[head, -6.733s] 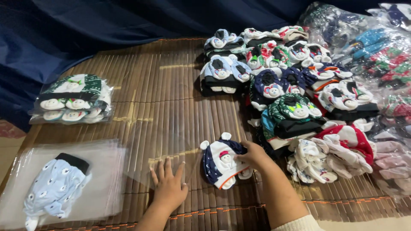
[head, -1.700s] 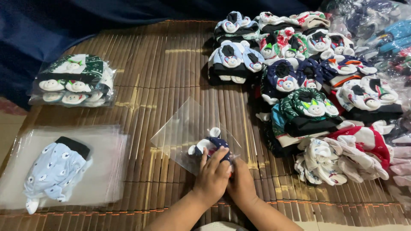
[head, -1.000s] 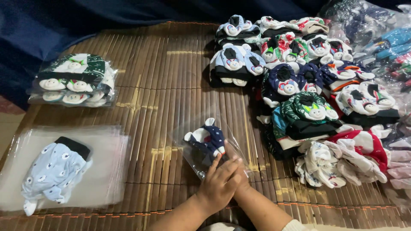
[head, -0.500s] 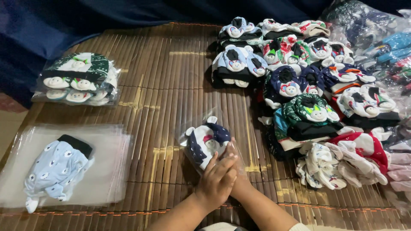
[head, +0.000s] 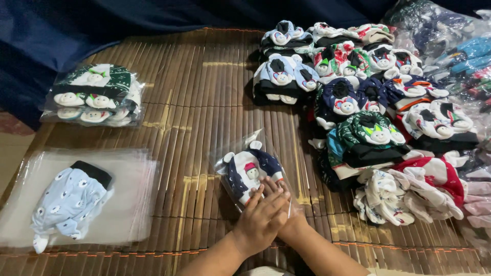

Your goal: Folding baby hats and placing them into individual plastic bags for packaging.

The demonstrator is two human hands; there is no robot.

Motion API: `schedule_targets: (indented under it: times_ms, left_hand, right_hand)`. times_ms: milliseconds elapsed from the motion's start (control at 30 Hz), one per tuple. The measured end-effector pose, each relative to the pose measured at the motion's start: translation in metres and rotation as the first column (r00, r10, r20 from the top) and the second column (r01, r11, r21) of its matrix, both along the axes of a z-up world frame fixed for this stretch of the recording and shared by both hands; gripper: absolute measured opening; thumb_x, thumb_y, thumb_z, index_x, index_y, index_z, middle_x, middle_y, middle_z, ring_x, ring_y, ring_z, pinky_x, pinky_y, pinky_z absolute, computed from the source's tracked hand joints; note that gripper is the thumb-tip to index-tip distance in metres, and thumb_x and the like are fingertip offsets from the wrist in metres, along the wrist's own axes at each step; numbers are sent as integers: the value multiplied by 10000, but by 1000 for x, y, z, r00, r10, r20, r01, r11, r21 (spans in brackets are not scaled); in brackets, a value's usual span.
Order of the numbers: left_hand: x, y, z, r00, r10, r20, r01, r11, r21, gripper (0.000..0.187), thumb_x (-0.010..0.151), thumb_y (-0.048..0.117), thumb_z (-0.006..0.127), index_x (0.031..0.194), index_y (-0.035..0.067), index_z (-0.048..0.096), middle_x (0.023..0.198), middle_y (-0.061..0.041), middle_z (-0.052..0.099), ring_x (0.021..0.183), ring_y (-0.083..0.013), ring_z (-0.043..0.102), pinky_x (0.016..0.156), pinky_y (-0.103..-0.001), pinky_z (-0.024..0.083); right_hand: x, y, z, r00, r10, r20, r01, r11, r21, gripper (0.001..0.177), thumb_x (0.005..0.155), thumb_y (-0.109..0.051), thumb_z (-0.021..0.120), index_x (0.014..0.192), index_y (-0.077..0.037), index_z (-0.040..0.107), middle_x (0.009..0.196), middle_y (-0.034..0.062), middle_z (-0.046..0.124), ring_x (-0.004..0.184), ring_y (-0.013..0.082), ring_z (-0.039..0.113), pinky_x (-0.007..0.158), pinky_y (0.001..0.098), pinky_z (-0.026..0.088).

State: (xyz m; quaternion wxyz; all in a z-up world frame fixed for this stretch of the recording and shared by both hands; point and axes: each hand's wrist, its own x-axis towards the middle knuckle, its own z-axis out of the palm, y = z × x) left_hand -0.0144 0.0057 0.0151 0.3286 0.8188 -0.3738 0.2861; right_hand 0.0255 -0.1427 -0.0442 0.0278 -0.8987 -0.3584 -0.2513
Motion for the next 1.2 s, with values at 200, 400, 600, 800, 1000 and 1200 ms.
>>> schedule_targets:
  times_ms: [200, 400, 600, 800, 1000, 1200]
  left_hand:
    - [2, -5, -14, 999, -5, -41, 6, 1000, 27, 226, 1024, 182, 599, 1142, 140, 410, 1419, -178, 616, 1354, -395, 572, 1164, -741, 283]
    - [3, -2, -4, 998, -53, -39, 55, 998, 40, 173, 995, 138, 579, 1105, 109, 449, 1425, -183, 609, 1345, -387, 582, 1163, -732, 268]
    - [6, 0, -12, 1000, 5, -25, -3, 997, 78, 196, 977, 158, 610, 1087, 118, 453, 1446, -179, 589, 1380, -371, 551, 1147, -737, 274]
    - [9, 6, -16, 999, -23, -30, 25, 995, 93, 240, 965, 138, 601, 1160, 122, 463, 1457, -177, 584, 1368, -384, 555, 1130, -764, 266]
    - [8, 1, -12, 997, -69, -32, 71, 994, 84, 168, 987, 140, 555, 1129, 93, 479, 1458, -190, 573, 1386, -386, 528, 1160, -729, 232]
    - [9, -1, -12, 994, -47, -98, 56, 994, 95, 190, 1028, 159, 548, 1122, 139, 384, 1404, -176, 608, 1387, -397, 530, 1184, -768, 196]
  right_hand:
    - [4, 11, 3, 947, -89, 307, 174, 950, -260, 664, 1008, -384, 403, 1631, -165, 325, 1725, 189, 111, 1603, 297, 39, 1268, 592, -17]
    - [28, 29, -8, 875, -192, 444, 247, 966, -70, 642, 1106, -467, 429, 1673, -284, 190, 1710, 169, 194, 1587, 298, 200, 1166, 505, 385]
    - [42, 35, -17, 852, -216, 478, 269, 962, -46, 585, 1163, -480, 208, 1693, -253, 114, 1729, 156, 136, 1600, 309, 100, 1311, 520, 65]
    - [23, 19, 2, 969, -43, 243, 57, 997, -50, 642, 1037, -477, 373, 1644, -293, 275, 1727, 155, 123, 1596, 348, 34, 1264, 596, -48]
    - [29, 27, -24, 982, 49, 180, -82, 980, 182, 564, 1045, -320, 534, 1588, -361, 385, 1702, 121, 210, 1588, 374, 142, 1301, 522, 243]
    - [40, 38, -17, 965, -108, 240, 91, 992, 83, 643, 998, -421, 595, 1594, -462, 356, 1741, 40, 142, 1613, 262, 83, 1154, 586, 314]
